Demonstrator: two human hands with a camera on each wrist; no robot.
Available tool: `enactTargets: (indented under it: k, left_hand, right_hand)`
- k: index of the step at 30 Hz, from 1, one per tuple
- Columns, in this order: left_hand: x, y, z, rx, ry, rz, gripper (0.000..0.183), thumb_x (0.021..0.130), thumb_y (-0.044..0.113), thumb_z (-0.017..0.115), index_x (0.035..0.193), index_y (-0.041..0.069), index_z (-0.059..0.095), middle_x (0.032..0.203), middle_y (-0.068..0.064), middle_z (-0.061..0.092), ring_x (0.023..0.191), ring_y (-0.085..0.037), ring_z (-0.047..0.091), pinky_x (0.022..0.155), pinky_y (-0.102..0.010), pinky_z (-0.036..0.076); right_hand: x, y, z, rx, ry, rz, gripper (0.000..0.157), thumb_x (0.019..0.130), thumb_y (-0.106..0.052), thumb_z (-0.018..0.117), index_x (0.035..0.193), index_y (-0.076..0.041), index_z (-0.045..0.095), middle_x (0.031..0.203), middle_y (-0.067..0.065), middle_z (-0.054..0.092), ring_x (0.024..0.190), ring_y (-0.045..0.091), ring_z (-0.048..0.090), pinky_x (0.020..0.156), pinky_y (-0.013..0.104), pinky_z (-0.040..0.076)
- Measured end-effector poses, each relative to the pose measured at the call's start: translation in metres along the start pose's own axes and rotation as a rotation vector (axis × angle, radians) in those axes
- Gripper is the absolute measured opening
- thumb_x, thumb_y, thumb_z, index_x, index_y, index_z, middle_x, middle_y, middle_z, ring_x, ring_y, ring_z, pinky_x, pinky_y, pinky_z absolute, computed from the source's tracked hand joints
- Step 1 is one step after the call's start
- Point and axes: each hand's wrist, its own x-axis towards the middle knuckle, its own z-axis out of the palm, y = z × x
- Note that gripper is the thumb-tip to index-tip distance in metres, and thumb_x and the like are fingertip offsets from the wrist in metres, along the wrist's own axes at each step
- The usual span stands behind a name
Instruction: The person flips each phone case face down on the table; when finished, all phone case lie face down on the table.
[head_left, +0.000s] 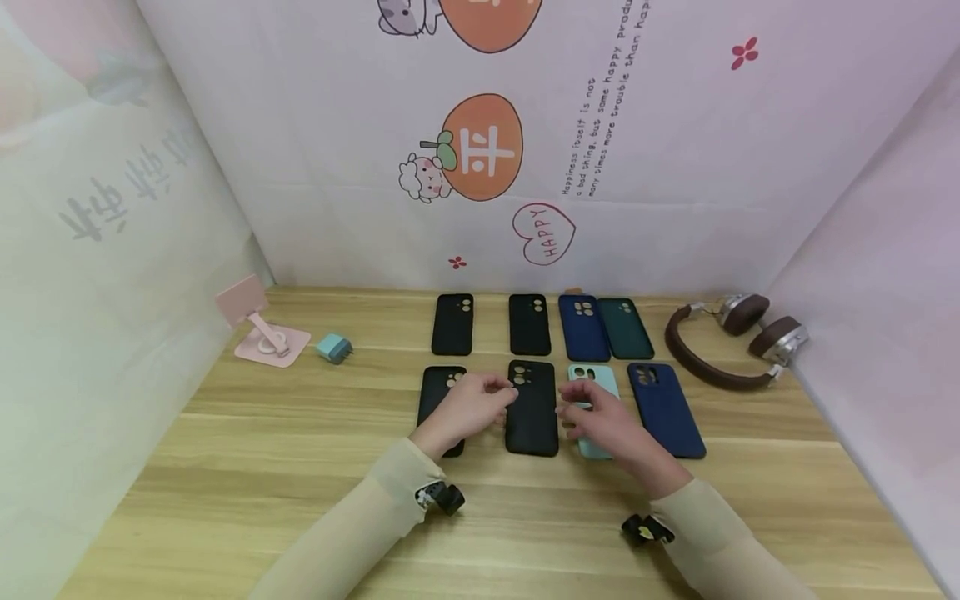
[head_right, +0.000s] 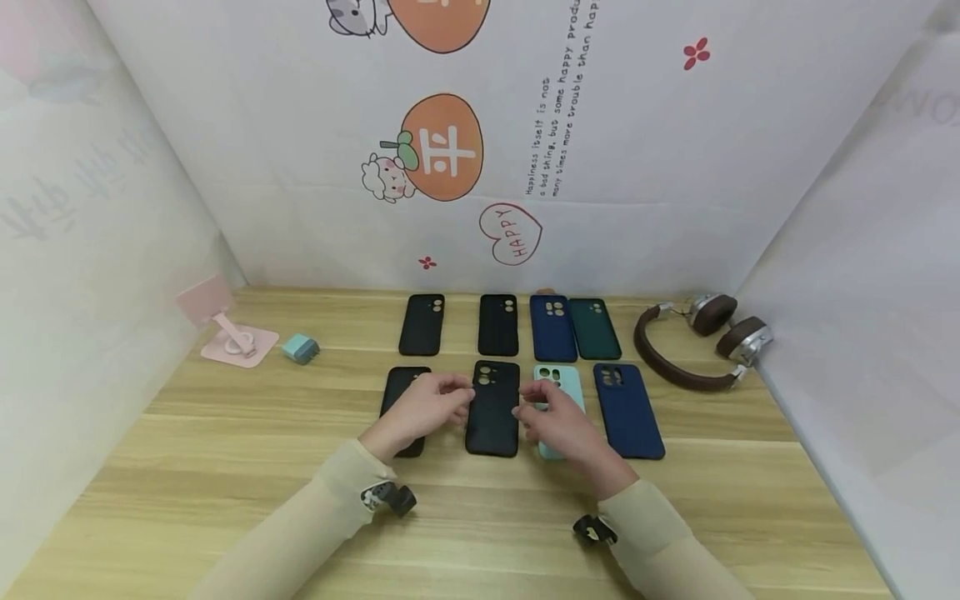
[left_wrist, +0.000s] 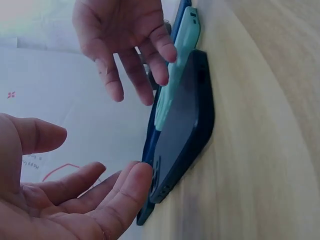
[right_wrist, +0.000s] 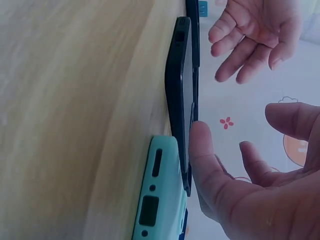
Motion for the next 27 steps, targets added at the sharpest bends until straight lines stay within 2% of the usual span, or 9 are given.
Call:
enactTargets:
  k: [7, 10, 15, 21, 27]
  left_hand:
    - [-0.009, 0.001, -0.024, -0.052, 0.03, 0.03, 0.032, 0.098, 0.026, 0.057, 0.116, 0.002, 0.067, 0.105, -0.014, 0.069, 0.087, -0.03, 0.068, 0.076, -0.043, 0.056]
    - [-0.011, -0.003, -0.037, -0.087, 0.05, 0.026, 0.03, 0.099, 0.024, 0.056, 0.114, 0.0, 0.067, 0.102, -0.013, 0.068, 0.088, -0.031, 0.067, 0.076, -0.039, 0.057]
    - [-0.015, -0.01, -0.059, -0.157, 0.051, -0.001, 0.031, 0.1, 0.021, 0.055, 0.114, -0.006, 0.062, 0.103, -0.021, 0.066, 0.091, -0.037, 0.066, 0.074, -0.036, 0.057]
    - [-0.025, -0.023, -0.079, -0.14, 0.102, -0.046, 0.029, 0.099, 0.018, 0.055, 0.111, -0.006, 0.062, 0.105, -0.023, 0.065, 0.092, -0.038, 0.064, 0.074, -0.035, 0.056]
    - [-0.036, -0.037, -0.095, -0.129, 0.147, -0.076, 0.029, 0.1, 0.02, 0.056, 0.111, -0.007, 0.062, 0.101, -0.019, 0.064, 0.086, -0.031, 0.062, 0.075, -0.038, 0.056]
  right_hand:
    - [0.007, -0.006, 0.014, -0.024, -0.053, -0.013, 0.039, 0.099, -0.015, 0.055, 0.133, 0.001, 0.047, 0.13, 0.021, 0.049, 0.109, 0.031, 0.057, 0.083, 0.043, 0.054]
    - [0.01, -0.009, 0.023, -0.033, -0.069, -0.032, 0.037, 0.099, -0.013, 0.056, 0.131, 0.001, 0.048, 0.127, 0.02, 0.051, 0.107, 0.03, 0.057, 0.082, 0.042, 0.054]
    - [0.016, -0.016, 0.043, -0.016, -0.091, -0.042, 0.033, 0.099, -0.012, 0.056, 0.129, 0.0, 0.05, 0.123, 0.017, 0.054, 0.105, 0.026, 0.058, 0.082, 0.041, 0.054]
    - [0.024, -0.023, 0.07, 0.016, -0.111, -0.049, 0.028, 0.097, -0.006, 0.055, 0.124, 0.001, 0.053, 0.118, 0.018, 0.055, 0.101, 0.029, 0.06, 0.08, 0.041, 0.055]
    - [0.034, -0.026, 0.09, 0.037, -0.148, -0.053, 0.029, 0.096, -0.007, 0.057, 0.124, 0.001, 0.053, 0.116, 0.017, 0.056, 0.097, 0.027, 0.06, 0.08, 0.042, 0.055]
